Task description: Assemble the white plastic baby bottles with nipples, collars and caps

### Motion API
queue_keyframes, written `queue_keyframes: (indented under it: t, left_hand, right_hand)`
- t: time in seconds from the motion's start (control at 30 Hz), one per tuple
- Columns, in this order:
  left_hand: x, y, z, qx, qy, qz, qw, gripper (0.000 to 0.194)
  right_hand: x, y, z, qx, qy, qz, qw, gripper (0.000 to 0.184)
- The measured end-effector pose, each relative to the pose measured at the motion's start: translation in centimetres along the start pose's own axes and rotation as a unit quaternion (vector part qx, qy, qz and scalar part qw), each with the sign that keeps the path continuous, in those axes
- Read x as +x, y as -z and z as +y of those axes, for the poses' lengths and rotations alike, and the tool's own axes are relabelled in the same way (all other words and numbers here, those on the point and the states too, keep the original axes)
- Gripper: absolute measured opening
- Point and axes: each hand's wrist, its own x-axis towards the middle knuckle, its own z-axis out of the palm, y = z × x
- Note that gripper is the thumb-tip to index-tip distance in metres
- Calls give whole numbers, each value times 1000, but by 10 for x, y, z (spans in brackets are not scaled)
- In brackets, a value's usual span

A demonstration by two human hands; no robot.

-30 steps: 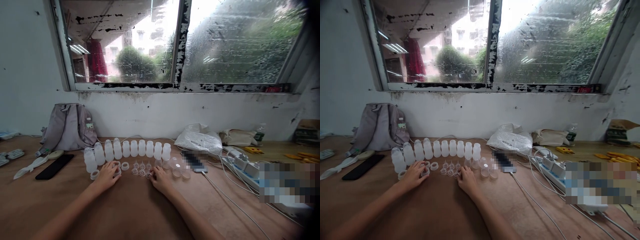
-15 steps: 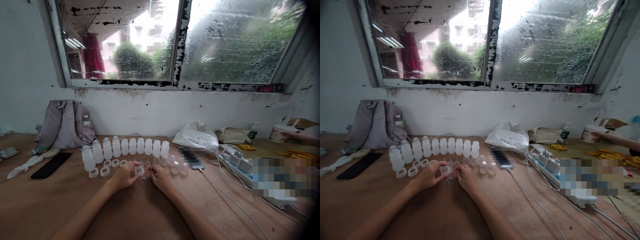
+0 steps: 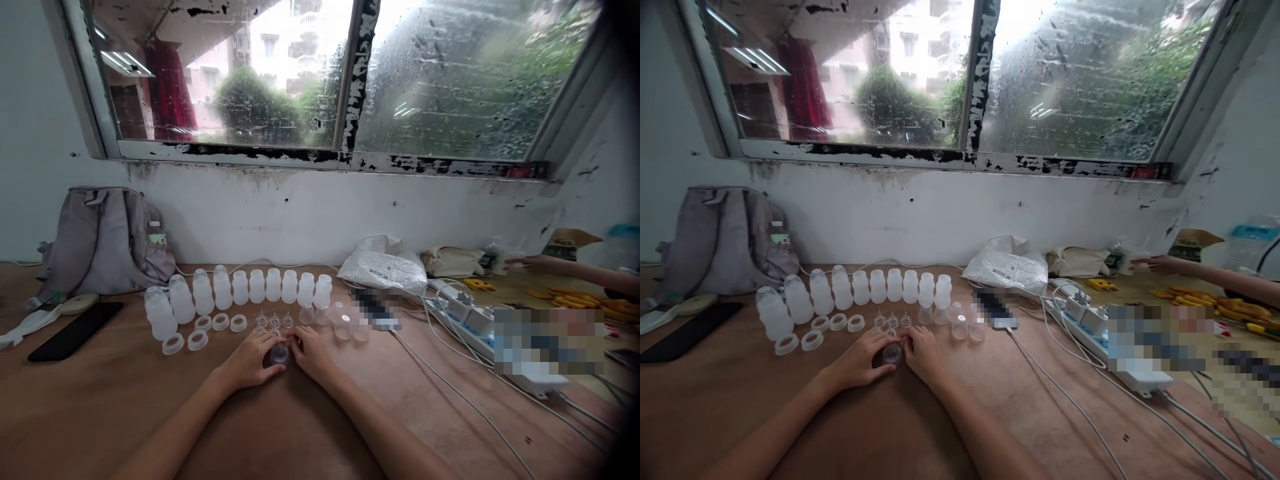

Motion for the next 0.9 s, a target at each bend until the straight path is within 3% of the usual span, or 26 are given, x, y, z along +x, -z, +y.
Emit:
queue_keyframes:
  t: [0.07,0.23,0.4,0.5,0.63,0.8,0.9]
  left_hand:
    - [1,0,1,-1,7,14,1000,43]
    - [3,-2,1,-53,60,76,994,16]
    - [5,-7,0,-220,160,149,951,18]
    - [6,-14,0,-311,181,142,922,22]
    - [6,-21,4,-371,210,161,890,26]
    - [4,-17,13,-363,179,107,908,20]
    - [3,-16,15,-358,168,75,915,33]
  right_hand:
    - [0,-1,2,4,-2,1,1000,15]
    - [0,1,2,30,6,9,999,21]
    - [-4,10,-14,95,81,-15,992,30]
    - [-6,7,-20,98,76,7,992,15]
    - [-5,-1,-16,87,20,54,995,6]
    - [0,2,-9,99,-20,83,991,5]
    - [3,4,-7,112,-48,91,988,5]
